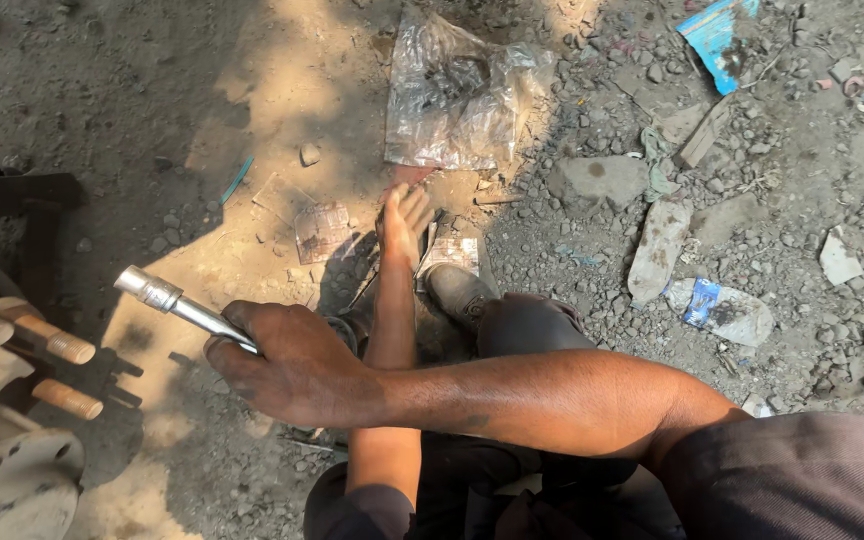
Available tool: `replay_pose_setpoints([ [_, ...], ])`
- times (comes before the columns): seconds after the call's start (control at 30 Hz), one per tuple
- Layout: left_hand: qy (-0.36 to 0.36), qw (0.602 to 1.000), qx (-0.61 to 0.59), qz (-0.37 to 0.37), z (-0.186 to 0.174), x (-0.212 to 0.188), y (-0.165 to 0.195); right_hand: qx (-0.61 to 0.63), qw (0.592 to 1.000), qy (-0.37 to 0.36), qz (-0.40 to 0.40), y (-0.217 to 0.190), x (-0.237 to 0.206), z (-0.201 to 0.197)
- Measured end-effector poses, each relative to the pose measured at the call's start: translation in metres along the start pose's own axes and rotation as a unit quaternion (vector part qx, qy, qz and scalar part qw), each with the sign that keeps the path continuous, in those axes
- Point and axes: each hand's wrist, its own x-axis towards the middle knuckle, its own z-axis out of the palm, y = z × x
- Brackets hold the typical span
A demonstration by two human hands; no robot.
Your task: The person uses a socket wrench to loosen and remove bolts from a vehicle axle hub. After removing the bolts, the person detaches the hub cover and places it on the ground.
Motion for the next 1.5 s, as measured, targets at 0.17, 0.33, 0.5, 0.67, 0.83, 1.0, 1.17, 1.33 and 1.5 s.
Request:
replay_pose_setpoints([
  [0.17, 0.107, 0.994, -0.035, 0.014, -0.055, -0.084, -0.024, 0.001, 0.999, -0.045, 0.029, 0.022, 0.011, 0.026],
  [0.33, 0.176, 0.982, -0.057, 0.032, -0.075, -0.152, -0.045, 0.041, 0.995, -0.075, -0.054, 0.065, 0.031, 0.054],
  [0.5, 0.348, 0.911, -0.102, 0.197, -0.123, -0.254, -0.033, 0.101, 0.980, -0.109, 0.134, 0.066, 0.037, 0.086],
  [0.67, 0.392, 0.870, -0.151, 0.257, -0.107, -0.348, -0.003, 0.112, 0.965, -0.186, 0.146, 0.034, 0.004, 0.128],
  [0.83, 0.390, 0.836, -0.109, 0.371, -0.081, -0.430, 0.043, 0.149, 0.941, -0.278, 0.121, 0.019, -0.031, 0.170],
  [1.0, 0.513, 0.761, 0.094, 0.385, -0.054, -0.497, 0.081, 0.196, 0.911, -0.325, 0.160, 0.008, -0.037, 0.219],
  [1.17, 0.562, 0.690, 0.190, 0.414, -0.050, -0.547, 0.121, 0.295, 0.840, -0.407, 0.206, -0.008, -0.015, 0.268],
  [1.33, 0.578, 0.608, 0.325, 0.437, -0.052, -0.571, 0.137, 0.409, 0.739, -0.477, 0.245, -0.002, 0.000, 0.280],
  [1.5, 0.619, 0.371, 0.563, 0.404, -0.061, -0.579, 0.132, 0.477, 0.677, -0.510, 0.232, 0.005, 0.011, 0.281],
])
